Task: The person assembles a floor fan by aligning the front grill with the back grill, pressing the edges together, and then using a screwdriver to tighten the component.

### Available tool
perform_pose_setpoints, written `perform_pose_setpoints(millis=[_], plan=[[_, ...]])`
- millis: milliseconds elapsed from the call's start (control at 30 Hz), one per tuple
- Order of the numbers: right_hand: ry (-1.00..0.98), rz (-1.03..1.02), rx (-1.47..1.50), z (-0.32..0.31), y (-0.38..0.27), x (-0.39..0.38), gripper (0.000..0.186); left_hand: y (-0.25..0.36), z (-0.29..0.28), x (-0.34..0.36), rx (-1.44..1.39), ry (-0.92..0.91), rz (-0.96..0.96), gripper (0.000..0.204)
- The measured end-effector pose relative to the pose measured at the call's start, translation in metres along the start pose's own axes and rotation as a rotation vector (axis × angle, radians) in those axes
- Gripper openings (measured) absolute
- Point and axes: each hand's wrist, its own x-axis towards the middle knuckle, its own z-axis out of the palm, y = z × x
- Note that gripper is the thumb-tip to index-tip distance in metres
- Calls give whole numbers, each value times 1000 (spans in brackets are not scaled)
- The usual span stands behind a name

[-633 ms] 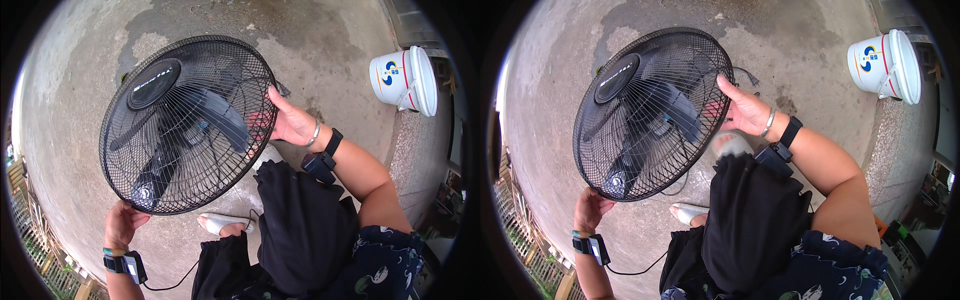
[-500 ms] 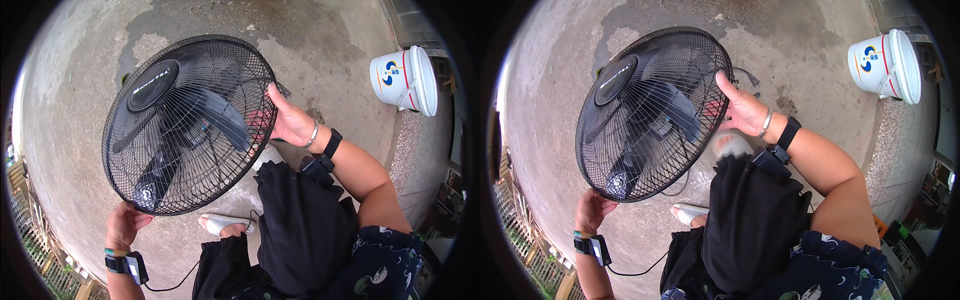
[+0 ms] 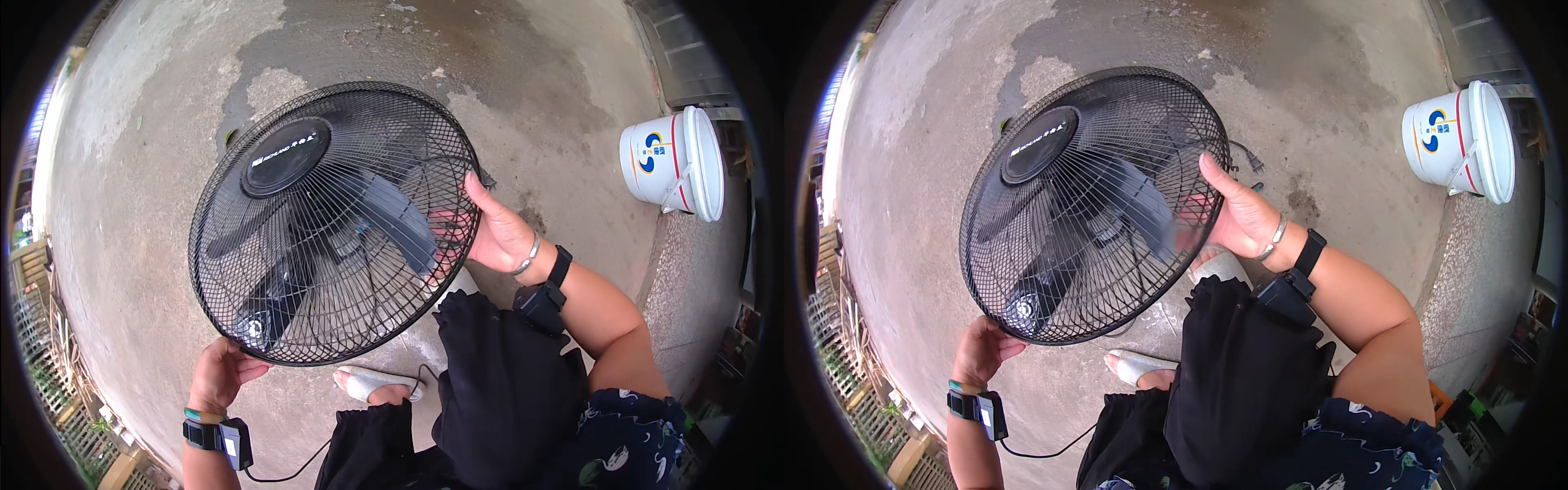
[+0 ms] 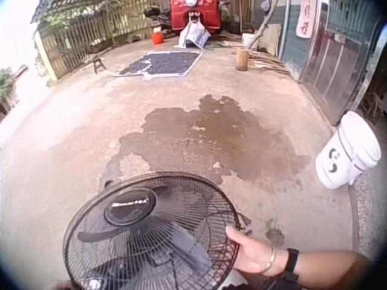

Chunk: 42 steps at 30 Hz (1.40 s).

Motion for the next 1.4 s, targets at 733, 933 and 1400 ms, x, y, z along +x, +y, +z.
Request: perform_pose_setpoints(millis=[733,933,1400], plan=[[197,-192,-67,5,14,4,38,61,-95,141,-94,93,212,35],[208,-226,-79,2,15,5,45,67,-87,165,-3,112,318,26],[175,-204,-43,-6,21,4,46,99,-85,158,485,195,396,30]])
